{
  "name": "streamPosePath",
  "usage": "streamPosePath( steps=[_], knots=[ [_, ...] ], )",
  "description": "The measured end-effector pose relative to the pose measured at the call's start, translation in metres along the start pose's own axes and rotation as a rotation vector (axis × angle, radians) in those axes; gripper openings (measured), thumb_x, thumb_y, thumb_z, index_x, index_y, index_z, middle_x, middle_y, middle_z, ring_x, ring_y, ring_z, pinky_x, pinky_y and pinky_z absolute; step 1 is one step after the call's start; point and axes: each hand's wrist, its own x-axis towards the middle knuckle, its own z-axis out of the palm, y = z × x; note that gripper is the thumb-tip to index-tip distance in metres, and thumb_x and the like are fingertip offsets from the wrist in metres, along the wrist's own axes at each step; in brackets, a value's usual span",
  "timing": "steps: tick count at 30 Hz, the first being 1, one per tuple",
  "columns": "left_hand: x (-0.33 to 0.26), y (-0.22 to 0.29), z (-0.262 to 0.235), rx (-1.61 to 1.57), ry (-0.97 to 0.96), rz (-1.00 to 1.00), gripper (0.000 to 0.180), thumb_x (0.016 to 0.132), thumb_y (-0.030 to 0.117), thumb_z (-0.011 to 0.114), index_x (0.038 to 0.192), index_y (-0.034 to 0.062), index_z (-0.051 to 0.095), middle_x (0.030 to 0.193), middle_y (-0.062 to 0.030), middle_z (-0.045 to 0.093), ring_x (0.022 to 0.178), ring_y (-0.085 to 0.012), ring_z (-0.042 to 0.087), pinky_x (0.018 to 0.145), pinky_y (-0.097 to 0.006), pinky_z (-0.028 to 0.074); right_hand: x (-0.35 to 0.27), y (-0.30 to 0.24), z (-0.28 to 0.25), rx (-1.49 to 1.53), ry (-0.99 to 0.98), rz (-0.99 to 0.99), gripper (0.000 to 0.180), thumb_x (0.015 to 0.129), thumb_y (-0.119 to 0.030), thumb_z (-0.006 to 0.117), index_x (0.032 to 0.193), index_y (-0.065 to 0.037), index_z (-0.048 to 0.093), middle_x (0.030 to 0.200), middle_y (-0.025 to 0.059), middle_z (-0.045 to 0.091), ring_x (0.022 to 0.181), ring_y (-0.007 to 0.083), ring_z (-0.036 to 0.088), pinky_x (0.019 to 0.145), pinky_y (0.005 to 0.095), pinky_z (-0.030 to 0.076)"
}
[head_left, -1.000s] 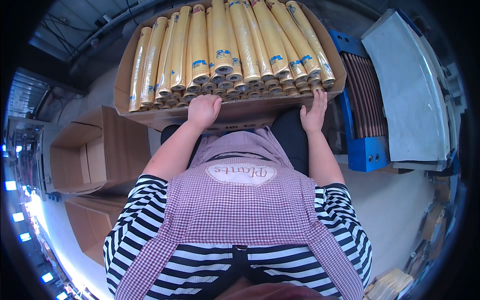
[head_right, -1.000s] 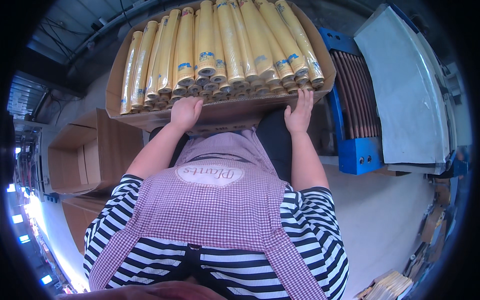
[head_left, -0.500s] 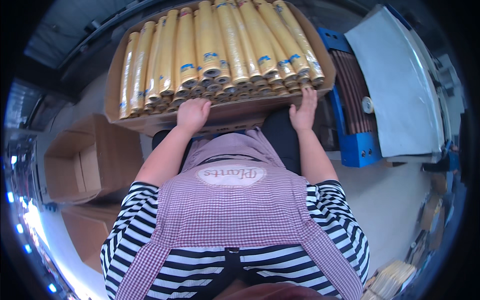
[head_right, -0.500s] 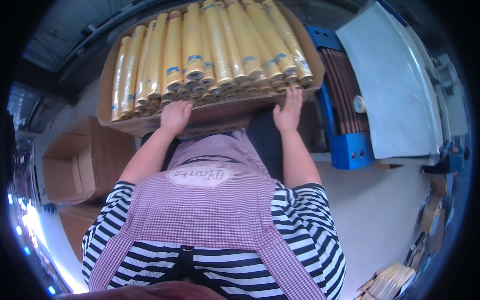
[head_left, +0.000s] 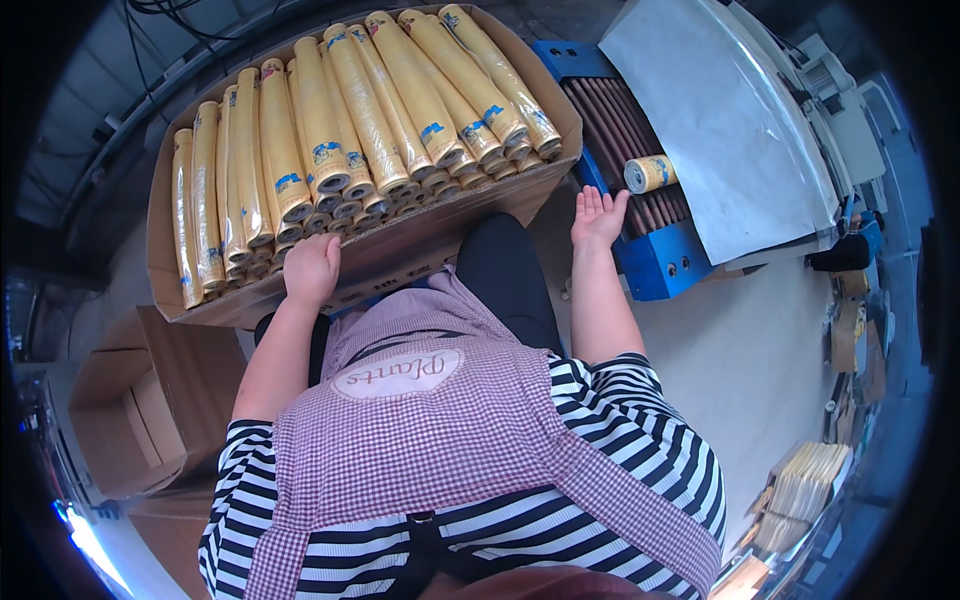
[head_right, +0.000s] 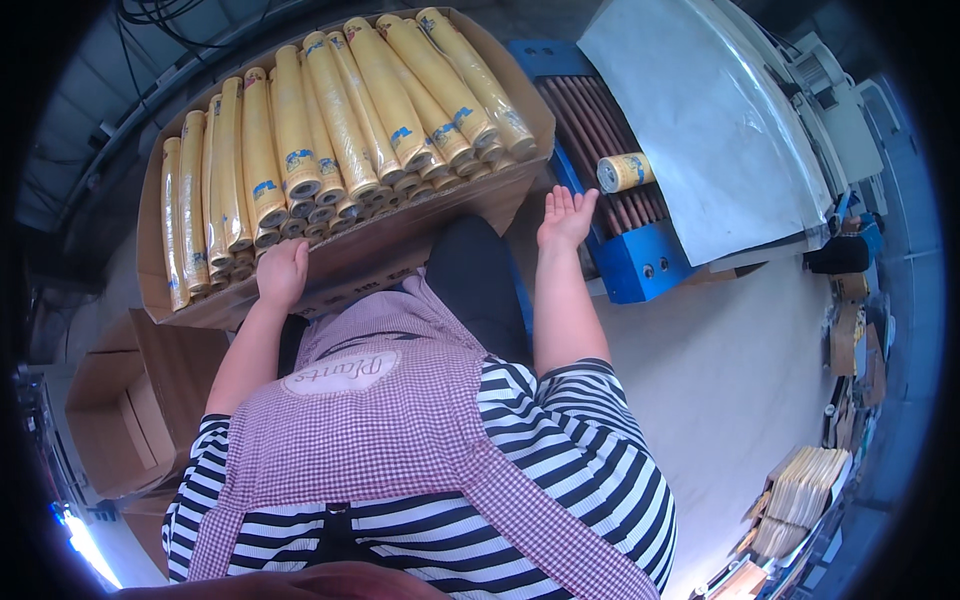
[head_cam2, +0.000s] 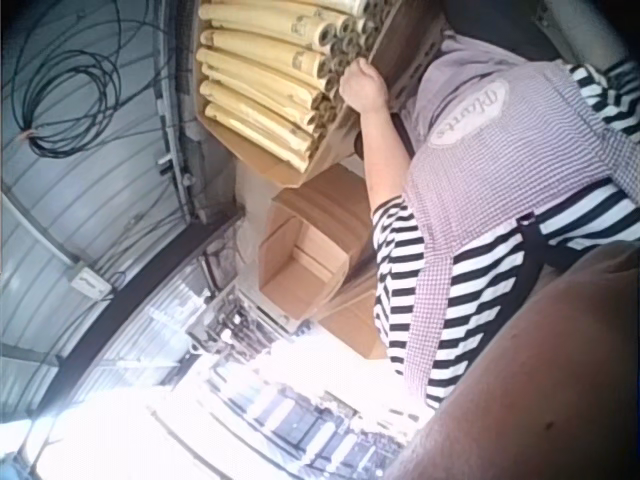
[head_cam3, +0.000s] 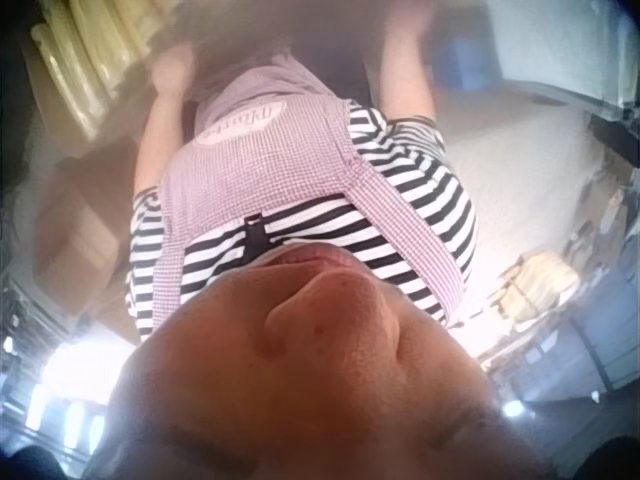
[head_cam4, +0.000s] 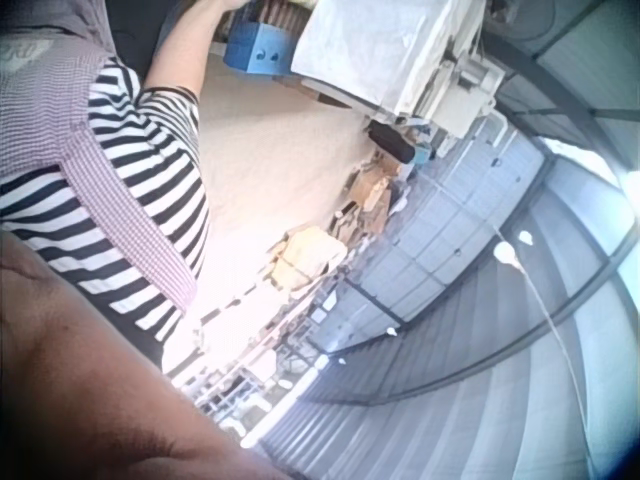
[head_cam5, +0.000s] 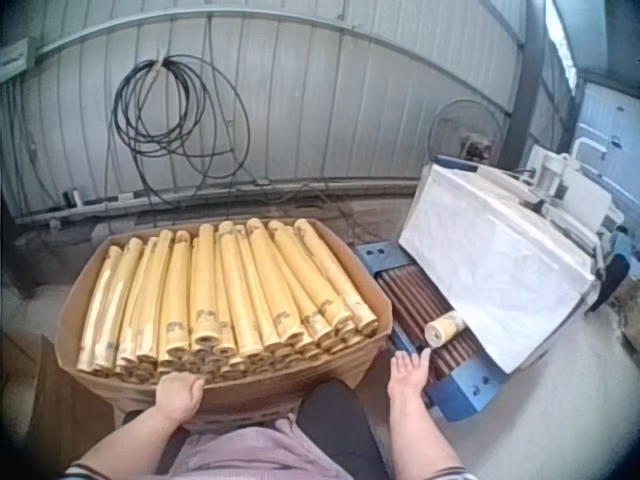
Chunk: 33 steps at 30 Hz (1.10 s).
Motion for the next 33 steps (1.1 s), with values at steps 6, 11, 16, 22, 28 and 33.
streamPosePath(
  steps=[6, 11, 16, 22, 28, 33],
  knots=[
    [0.0, -0.001, 0.002, -0.019, 0.025, 0.005, 0.026, 0.096, 0.026, 0.05, 0.096, 0.0101, 0.07, 0.086, -0.0127, 0.068, 0.082, -0.0345, 0.064, 0.075, -0.048, 0.049, 0.011, -0.016, -0.006, 0.316, 0.012, 0.092, 0.113, 0.079, -0.068, 0.068, 0.15, 0.006, 0.018, 0.146, 0.0241, 0.037, 0.132, 0.0363, 0.045, 0.113, 0.0455, 0.038],
    [-0.001, 0.0, 0.0, -0.015, 0.029, 0.01, 0.025, 0.095, 0.026, 0.051, 0.095, 0.0103, 0.07, 0.085, -0.013, 0.068, 0.081, -0.0348, 0.063, 0.074, -0.048, 0.049, 0.03, -0.022, 0.0, 0.561, -0.131, 0.218, 0.096, 0.083, -0.067, 0.063, 0.141, 0.004, 0.036, 0.138, 0.0238, 0.046, 0.128, 0.041, 0.047, 0.111, 0.0523, 0.04],
    [0.0, 0.002, -0.004, -0.026, 0.001, 0.002, 0.024, 0.096, 0.024, 0.052, 0.096, 0.0085, 0.07, 0.086, -0.0142, 0.067, 0.082, -0.0367, 0.062, 0.076, -0.048, 0.049, 0.051, -0.021, 0.009, 0.645, -0.278, 0.297, 0.072, 0.092, -0.058, 0.057, 0.139, -0.006, 0.042, 0.133, 0.0266, 0.048, 0.123, 0.0478, 0.049, 0.103, 0.0623, 0.046],
    [0.0, 0.005, -0.008, -0.033, 0.005, 0.009, 0.024, 0.095, 0.024, 0.052, 0.095, 0.0084, 0.07, 0.085, -0.0138, 0.067, 0.081, -0.0363, 0.063, 0.075, -0.049, 0.049, 0.039, -0.02, 0.004, 0.167, -0.293, 0.314, 0.05, 0.092, -0.033, 0.067, 0.126, -0.004, 0.047, 0.109, 0.0177, 0.062, 0.098, 0.0336, 0.065, 0.063, 0.0311, 0.056],
    [0.0, 0.002, -0.006, -0.041, 0.02, -0.019, 0.023, 0.093, 0.024, 0.053, 0.094, 0.0098, 0.071, 0.085, -0.0123, 0.068, 0.082, -0.0354, 0.063, 0.075, -0.048, 0.049, -0.119, -0.019, -0.024, -0.225, -0.501, 0.449, 0.038, 0.095, -0.026, 0.06, 0.121, 0.0, 0.049, 0.1, 0.0142, 0.064, 0.085, 0.0229, 0.067, 0.055, 0.0269, 0.052],
    [0.005, 0.0, -0.007, -0.03, -0.007, -0.036, 0.024, 0.093, 0.026, 0.052, 0.09, 0.0101, 0.071, 0.084, -0.0122, 0.068, 0.081, -0.0348, 0.063, 0.074, -0.048, 0.049, -0.181, -0.02, -0.018, -0.506, -0.711, 0.517, 0.046, 0.087, -0.026, 0.071, 0.119, 0.001, 0.051, 0.096, 0.0163, 0.067, 0.08, 0.0225, 0.068, 0.052, 0.0263, 0.05]
  ],
)
